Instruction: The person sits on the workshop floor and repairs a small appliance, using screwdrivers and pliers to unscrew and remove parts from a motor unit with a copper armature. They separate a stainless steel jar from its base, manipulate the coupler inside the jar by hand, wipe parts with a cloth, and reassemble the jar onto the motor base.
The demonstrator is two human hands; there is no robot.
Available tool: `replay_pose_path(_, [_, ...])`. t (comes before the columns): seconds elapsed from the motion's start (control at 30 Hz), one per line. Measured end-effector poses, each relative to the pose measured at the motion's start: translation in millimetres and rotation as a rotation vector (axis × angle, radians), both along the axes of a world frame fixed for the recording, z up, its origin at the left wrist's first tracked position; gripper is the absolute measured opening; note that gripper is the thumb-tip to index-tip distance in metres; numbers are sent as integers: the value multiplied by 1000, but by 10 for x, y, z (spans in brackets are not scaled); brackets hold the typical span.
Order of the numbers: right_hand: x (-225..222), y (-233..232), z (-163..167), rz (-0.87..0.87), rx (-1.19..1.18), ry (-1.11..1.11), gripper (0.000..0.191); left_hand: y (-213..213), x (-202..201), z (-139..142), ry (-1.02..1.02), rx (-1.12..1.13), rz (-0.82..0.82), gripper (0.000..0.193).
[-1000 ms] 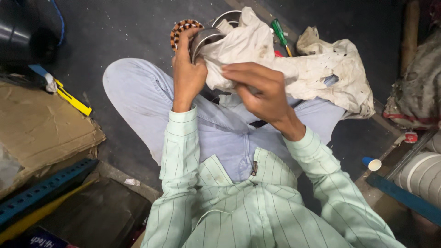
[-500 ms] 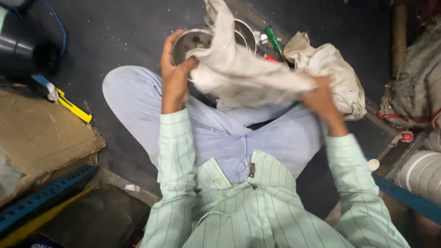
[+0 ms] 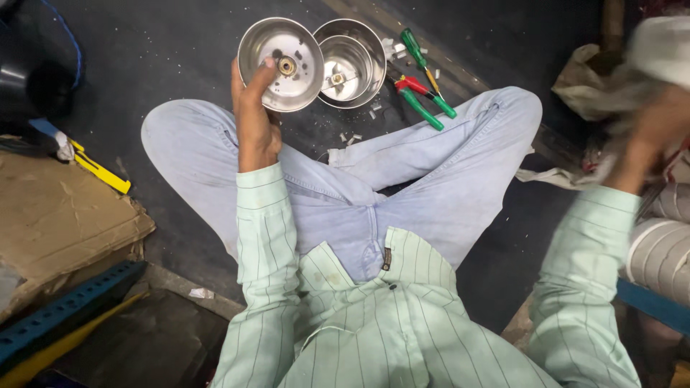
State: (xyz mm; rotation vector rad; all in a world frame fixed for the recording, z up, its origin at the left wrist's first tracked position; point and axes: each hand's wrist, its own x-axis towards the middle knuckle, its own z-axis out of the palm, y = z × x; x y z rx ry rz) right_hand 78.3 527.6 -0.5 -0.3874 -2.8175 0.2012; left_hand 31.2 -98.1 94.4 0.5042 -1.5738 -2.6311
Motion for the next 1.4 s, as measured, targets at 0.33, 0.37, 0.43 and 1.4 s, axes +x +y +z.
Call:
replay_pose_path(0.33, [-741,-1895,70,523,-463,-177,39,27,-65,-89,-38,-62,77,46])
replay_pose_path(0.37, [-873,-2028,20,503,-483,-236,37,25,-71,-94,-23,-38,81,46])
replay_pose_path(0.43, [-1061,-2267,-164,406,-542,-350,34,26,-77,-85,-25,-2,84,47])
replay_pose_path(1.4, [-1434,-3219,-606,534,-538,69,44,-37,-76,-246,-131,517,-154,52])
